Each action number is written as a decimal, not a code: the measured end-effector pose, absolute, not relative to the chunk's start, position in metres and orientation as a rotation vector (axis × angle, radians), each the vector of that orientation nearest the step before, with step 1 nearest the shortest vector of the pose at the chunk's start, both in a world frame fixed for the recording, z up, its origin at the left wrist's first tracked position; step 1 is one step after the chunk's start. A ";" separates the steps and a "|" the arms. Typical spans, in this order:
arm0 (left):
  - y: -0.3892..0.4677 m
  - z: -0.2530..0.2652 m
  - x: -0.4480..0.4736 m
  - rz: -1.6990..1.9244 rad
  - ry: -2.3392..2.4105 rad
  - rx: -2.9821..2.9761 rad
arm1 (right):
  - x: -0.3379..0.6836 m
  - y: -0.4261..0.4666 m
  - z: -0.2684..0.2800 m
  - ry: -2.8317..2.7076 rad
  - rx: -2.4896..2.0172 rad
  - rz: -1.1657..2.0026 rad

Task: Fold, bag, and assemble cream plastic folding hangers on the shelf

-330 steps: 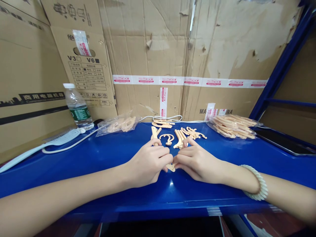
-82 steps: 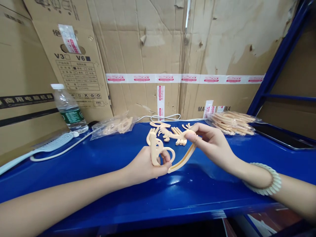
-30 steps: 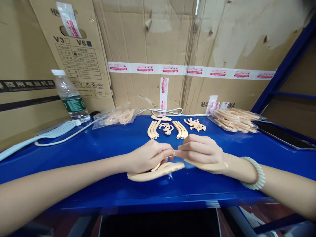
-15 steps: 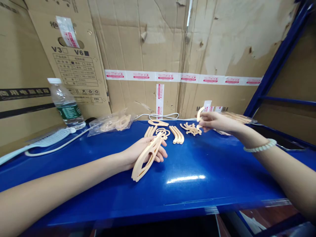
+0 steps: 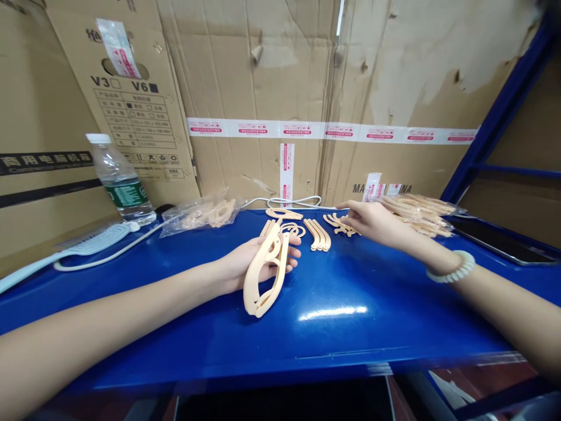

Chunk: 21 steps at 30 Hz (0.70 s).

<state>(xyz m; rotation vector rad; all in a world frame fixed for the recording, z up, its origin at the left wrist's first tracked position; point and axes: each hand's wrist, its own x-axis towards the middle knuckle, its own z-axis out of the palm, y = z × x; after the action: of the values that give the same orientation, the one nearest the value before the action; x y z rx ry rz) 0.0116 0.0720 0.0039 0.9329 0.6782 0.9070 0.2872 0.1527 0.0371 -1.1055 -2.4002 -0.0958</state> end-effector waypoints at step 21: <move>0.055 0.011 0.018 0.980 0.690 0.982 | 0.224 0.059 0.015 -2.572 -0.008 -0.816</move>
<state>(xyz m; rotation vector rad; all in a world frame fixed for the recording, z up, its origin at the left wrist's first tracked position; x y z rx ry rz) 0.0184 0.0552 0.0107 0.9822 0.6895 0.9795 0.2240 0.0589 0.0150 -0.0084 -2.5722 -0.8163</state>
